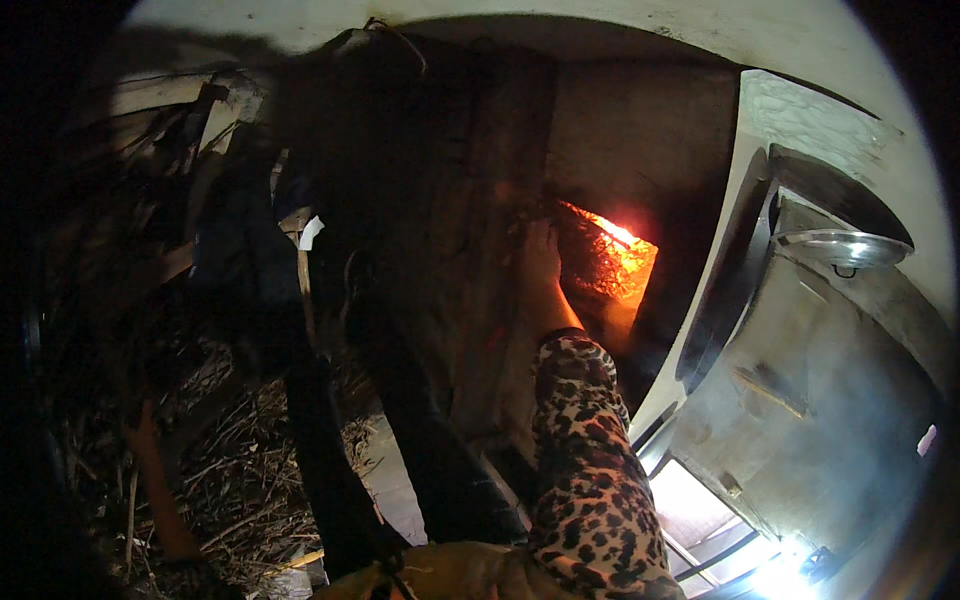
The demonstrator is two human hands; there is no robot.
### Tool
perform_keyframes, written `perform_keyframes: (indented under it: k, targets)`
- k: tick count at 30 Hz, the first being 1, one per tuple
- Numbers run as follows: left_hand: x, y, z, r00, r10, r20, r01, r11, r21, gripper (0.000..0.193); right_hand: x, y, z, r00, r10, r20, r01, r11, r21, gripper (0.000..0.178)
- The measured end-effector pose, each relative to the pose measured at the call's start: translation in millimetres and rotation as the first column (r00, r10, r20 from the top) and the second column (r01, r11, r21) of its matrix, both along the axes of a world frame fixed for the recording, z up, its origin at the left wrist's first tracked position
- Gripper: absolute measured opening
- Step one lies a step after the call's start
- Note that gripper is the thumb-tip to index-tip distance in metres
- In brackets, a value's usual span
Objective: The person prepares a wood-fired stove by arranging kindling and lighting it with a lighter. They then fetch water from the sink and place a metal bowl on the stove, and continue adding wood to maintain the fire.
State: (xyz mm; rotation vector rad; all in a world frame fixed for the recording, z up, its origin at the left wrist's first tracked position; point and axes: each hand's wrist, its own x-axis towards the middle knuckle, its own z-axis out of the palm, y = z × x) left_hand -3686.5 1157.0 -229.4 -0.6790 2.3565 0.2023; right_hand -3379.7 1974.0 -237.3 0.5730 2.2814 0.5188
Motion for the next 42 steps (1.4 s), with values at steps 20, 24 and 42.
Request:
perform_keyframes:
  k: [20, 24, 42]
  targets:
    - [14, -5, 3, 0.972, 0.156, -0.174, -0.105, 0.957, 0.27, 0.054, 66, 115, 17, 0.926, -0.015, 0.376, -0.023, 0.995, 0.098, 0.034]
    - [12, -5, 1, 0.979, 0.043, -0.198, -0.012, 0.988, 0.154, 0.053, 88, 134, 14, 0.906, 0.214, 0.365, -0.312, 0.92, 0.236, 0.032]
    - [10, -38, -5, 0.993, 0.121, 0.007, -0.119, 0.965, 0.233, 0.08, 58, 122, 19, 0.918, 0.115, 0.379, -0.17, 0.979, 0.115, 0.027]
